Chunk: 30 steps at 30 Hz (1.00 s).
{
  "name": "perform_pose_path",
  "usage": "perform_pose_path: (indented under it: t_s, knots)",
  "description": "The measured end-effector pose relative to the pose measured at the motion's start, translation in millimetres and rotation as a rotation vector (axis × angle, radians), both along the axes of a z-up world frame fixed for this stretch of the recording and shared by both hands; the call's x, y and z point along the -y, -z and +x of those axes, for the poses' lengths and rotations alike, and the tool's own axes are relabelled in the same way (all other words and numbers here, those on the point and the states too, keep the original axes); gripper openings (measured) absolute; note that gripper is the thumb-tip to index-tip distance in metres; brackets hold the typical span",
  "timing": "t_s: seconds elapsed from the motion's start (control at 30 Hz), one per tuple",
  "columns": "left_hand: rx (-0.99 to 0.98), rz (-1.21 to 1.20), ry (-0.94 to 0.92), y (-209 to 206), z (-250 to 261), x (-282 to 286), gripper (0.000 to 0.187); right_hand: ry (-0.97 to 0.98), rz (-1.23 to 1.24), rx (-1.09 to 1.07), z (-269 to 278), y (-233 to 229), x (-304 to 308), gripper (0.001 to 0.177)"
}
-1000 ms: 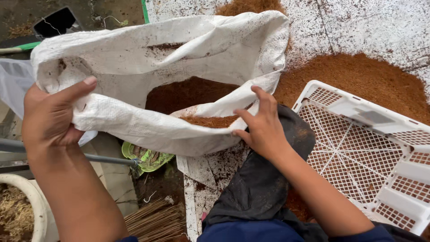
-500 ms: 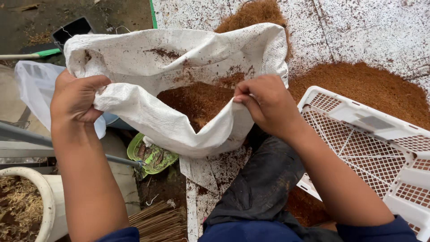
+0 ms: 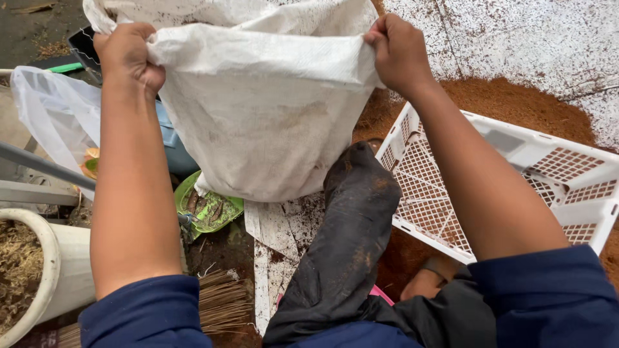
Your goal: The person mixes fibrous coconut husks and dark soil by hand, transferring the materials between a white plastic crate and a large white sack while sitting on a low stool.
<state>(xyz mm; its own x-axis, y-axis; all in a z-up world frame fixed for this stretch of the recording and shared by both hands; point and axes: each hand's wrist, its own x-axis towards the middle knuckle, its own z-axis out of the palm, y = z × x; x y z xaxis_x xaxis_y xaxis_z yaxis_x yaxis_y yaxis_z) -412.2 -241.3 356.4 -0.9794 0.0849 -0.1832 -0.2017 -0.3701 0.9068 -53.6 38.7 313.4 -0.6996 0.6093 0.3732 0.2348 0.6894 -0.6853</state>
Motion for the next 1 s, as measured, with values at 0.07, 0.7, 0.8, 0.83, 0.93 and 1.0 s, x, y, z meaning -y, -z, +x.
perform_pose_path:
  t_s: [0.07,0.7,0.8,0.83,0.93,1.0]
  knots:
    - [-0.016,0.008,-0.006,-8,2,0,0.058,0.009,0.042,-0.085,-8,15,-15,0.016]
    - [-0.098,-1.386,0.646,-128,152,126,0.103,0.127,-0.407,0.336,-19,-36,40,0.044]
    - [-0.136,-1.864,0.554,-130,142,144,0.146,0.026,-0.355,0.520,-46,-15,26,0.050]
    - [-0.135,-1.851,0.547,-140,150,128,0.146,0.025,-0.341,0.520,-53,-12,29,0.050]
    - [-0.682,-1.656,0.674,-132,162,70,0.134,0.187,-0.740,0.279,-69,-11,39,0.060]
    - [-1.226,-1.741,0.933,-84,154,22,0.113,0.259,-1.057,0.291,-76,-23,56,0.035]
